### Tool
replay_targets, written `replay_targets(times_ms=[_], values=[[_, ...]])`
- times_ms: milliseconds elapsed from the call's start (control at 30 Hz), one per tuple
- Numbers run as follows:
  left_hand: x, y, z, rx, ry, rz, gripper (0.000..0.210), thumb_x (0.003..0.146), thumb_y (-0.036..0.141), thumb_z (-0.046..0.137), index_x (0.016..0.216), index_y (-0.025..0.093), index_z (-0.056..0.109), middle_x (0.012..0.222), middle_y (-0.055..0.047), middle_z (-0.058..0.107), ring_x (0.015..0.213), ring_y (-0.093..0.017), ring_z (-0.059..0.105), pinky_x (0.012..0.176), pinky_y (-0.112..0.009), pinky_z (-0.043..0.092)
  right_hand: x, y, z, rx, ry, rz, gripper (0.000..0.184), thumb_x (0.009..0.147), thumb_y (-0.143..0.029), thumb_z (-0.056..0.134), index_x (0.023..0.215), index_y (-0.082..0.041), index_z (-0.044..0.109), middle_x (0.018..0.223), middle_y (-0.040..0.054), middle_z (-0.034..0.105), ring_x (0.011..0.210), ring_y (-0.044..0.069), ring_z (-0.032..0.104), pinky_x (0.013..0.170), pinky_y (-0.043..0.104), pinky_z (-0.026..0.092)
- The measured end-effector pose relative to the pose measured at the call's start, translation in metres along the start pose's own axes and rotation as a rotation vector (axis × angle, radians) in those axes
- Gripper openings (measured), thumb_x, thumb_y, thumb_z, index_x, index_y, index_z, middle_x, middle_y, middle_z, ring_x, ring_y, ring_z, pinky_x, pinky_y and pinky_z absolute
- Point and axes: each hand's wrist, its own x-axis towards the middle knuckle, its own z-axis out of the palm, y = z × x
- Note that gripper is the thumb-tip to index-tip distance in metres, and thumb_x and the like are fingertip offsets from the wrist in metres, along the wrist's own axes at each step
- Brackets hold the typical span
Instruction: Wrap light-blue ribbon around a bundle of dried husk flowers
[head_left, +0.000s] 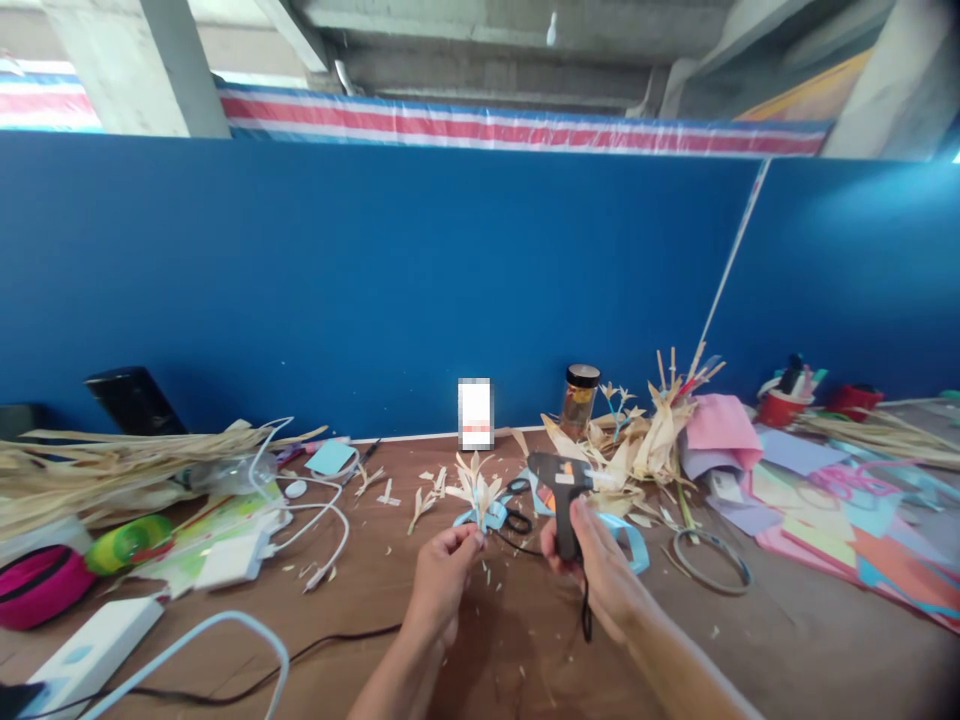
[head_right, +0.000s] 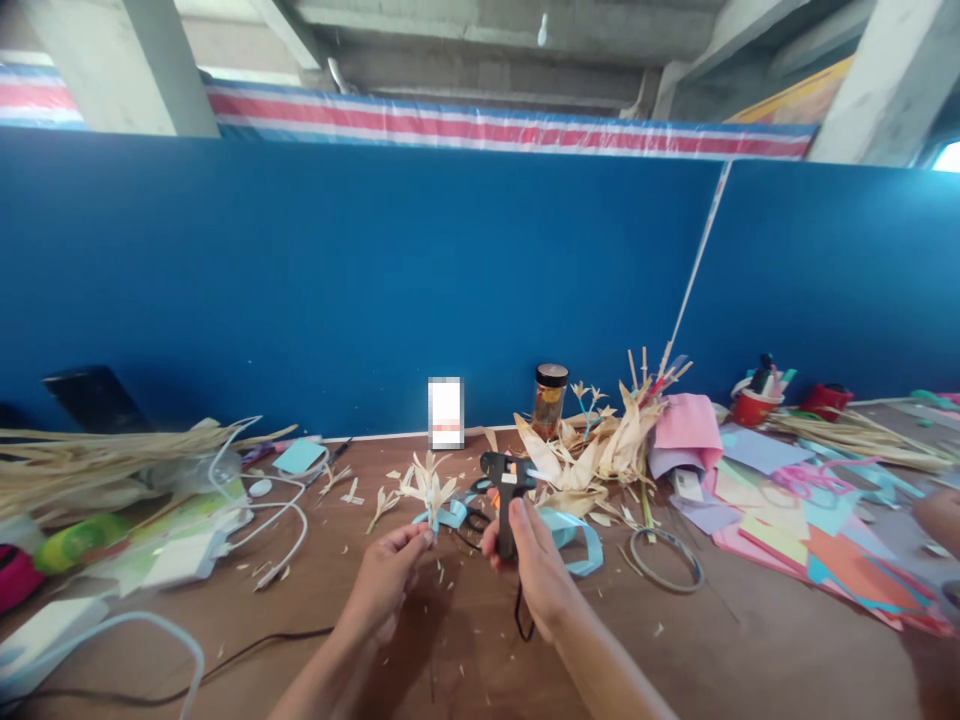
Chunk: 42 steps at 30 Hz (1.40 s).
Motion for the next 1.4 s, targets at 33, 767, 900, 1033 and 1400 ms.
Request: replay_targets(times_ms=[33, 767, 900, 1033, 1400], values=[[0.001, 0.000, 0.000, 0.007, 0.005, 0.008, 0.031, 0.055, 0.042, 0.067, 0.061, 0.013, 0.058, 0.041, 0.009, 0.035, 0.033, -0.002, 0.018, 0.036, -0.017, 0.010, -0.008, 0.000, -0.001, 0.020, -0.018, 0.027, 0.044, 0.077, -0.059, 0.040, 0.083, -0.017, 0.052, 0.056, -0.0012, 0.053, 0.047, 0.009, 0.044, 0.045, 0.020, 0.034], [-0.002, -0.002, 0.002, 0.087, 0.031, 0.077, 0.021, 0.058, 0.033, 0.063, 0.062, 0.012, 0.064, 0.051, 0.002, 0.053, 0.043, -0.007, 0.038, 0.044, -0.018, 0.027, -0.028, 0.052, -0.001, -0.215, 0.024, 0.064, 0.048, 0.075, -0.062, 0.038, 0.067, -0.017, 0.053, 0.055, -0.0018, 0.048, 0.042, 0.009, 0.045, 0.042, 0.022, 0.033], [-0.003, 0.000, 0.002, 0.103, 0.037, 0.089, 0.022, 0.060, 0.032, 0.062, 0.066, 0.011, 0.066, 0.051, 0.001, 0.053, 0.043, -0.007, 0.038, 0.044, -0.018, 0.027, -0.030, 0.051, -0.002, -0.204, -0.011, 0.082, 0.049, 0.075, -0.063, 0.037, 0.071, -0.017, 0.054, 0.058, -0.0012, 0.049, 0.043, 0.009, 0.044, 0.043, 0.022, 0.033], [0.000, 0.000, 0.000, 0.125, 0.034, 0.102, 0.022, 0.059, 0.033, 0.063, 0.063, 0.011, 0.064, 0.046, 0.003, 0.048, 0.037, -0.004, 0.030, 0.040, -0.018, 0.022, -0.035, 0.041, -0.007, -0.173, -0.054, 0.102, 0.048, 0.078, -0.060, 0.035, 0.083, -0.018, 0.057, 0.060, 0.0006, 0.052, 0.050, 0.012, 0.047, 0.049, 0.025, 0.038], [0.000, 0.003, -0.001, 0.008, 0.086, 0.132, 0.020, 0.060, 0.032, 0.064, 0.065, 0.012, 0.066, 0.050, 0.003, 0.053, 0.038, -0.003, 0.029, 0.039, -0.017, 0.021, 0.000, -0.047, -0.020, -0.307, -0.421, 0.044, 0.034, 0.084, -0.045, 0.039, 0.090, -0.017, 0.056, 0.082, 0.0044, 0.054, 0.068, 0.015, 0.052, 0.068, 0.030, 0.044]])
